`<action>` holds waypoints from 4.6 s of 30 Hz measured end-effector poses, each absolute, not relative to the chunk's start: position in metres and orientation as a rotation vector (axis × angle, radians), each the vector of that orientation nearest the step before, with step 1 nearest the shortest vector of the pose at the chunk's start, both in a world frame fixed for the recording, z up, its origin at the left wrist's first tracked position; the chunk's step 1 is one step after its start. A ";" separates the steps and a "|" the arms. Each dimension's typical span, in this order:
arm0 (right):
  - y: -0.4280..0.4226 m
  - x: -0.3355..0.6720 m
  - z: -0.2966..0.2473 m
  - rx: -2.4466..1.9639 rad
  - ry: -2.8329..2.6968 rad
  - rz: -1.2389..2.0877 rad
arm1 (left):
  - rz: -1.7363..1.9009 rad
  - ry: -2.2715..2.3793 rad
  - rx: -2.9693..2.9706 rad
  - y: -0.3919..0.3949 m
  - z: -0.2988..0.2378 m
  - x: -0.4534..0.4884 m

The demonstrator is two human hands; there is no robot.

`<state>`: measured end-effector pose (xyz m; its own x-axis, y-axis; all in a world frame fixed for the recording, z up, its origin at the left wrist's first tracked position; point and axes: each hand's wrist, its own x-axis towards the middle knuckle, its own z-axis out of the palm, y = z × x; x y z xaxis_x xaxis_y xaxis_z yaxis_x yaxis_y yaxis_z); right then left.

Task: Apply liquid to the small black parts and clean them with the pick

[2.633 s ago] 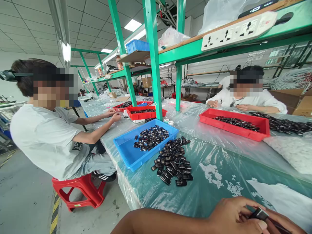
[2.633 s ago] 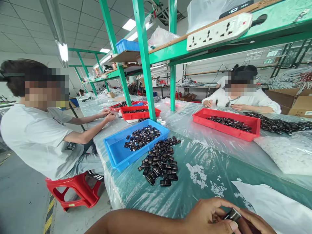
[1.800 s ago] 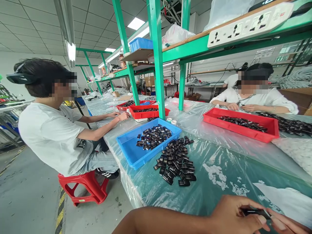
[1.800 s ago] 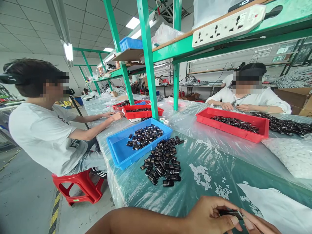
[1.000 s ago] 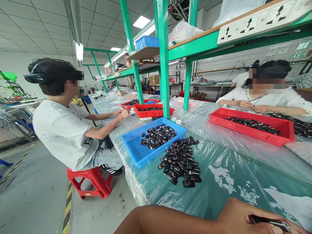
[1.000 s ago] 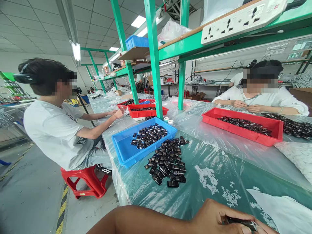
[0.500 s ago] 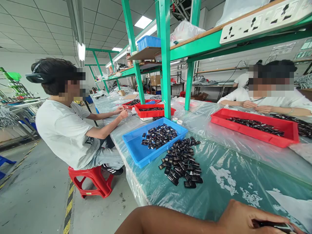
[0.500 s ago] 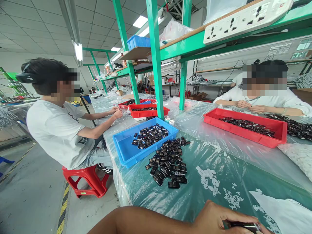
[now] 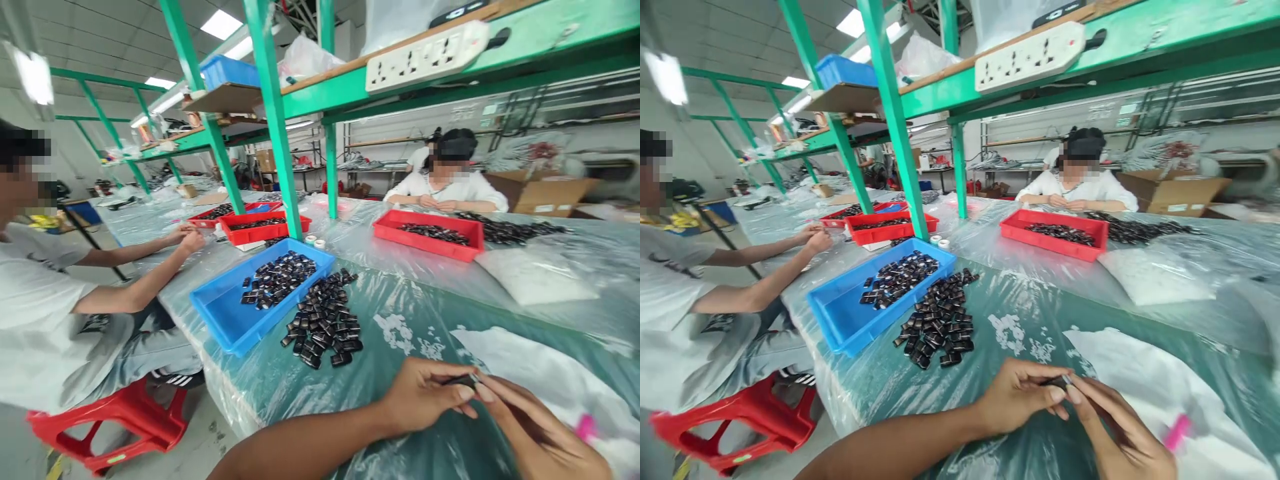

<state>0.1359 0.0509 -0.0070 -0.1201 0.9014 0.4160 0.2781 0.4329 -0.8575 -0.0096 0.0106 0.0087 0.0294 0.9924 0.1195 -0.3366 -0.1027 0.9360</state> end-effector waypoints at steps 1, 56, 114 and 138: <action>0.050 0.135 -0.005 -1.051 -1.631 0.788 | 1.392 0.859 1.036 0.011 0.010 -0.010; 0.051 0.127 -0.015 -1.115 -1.497 1.183 | 1.189 0.847 0.977 0.016 0.022 -0.026; 0.043 0.128 -0.006 -0.648 -2.497 0.480 | 0.699 1.933 2.077 0.053 0.032 -0.216; 0.048 0.135 0.000 -0.653 -2.552 0.430 | 1.043 1.875 1.367 0.065 0.032 -0.159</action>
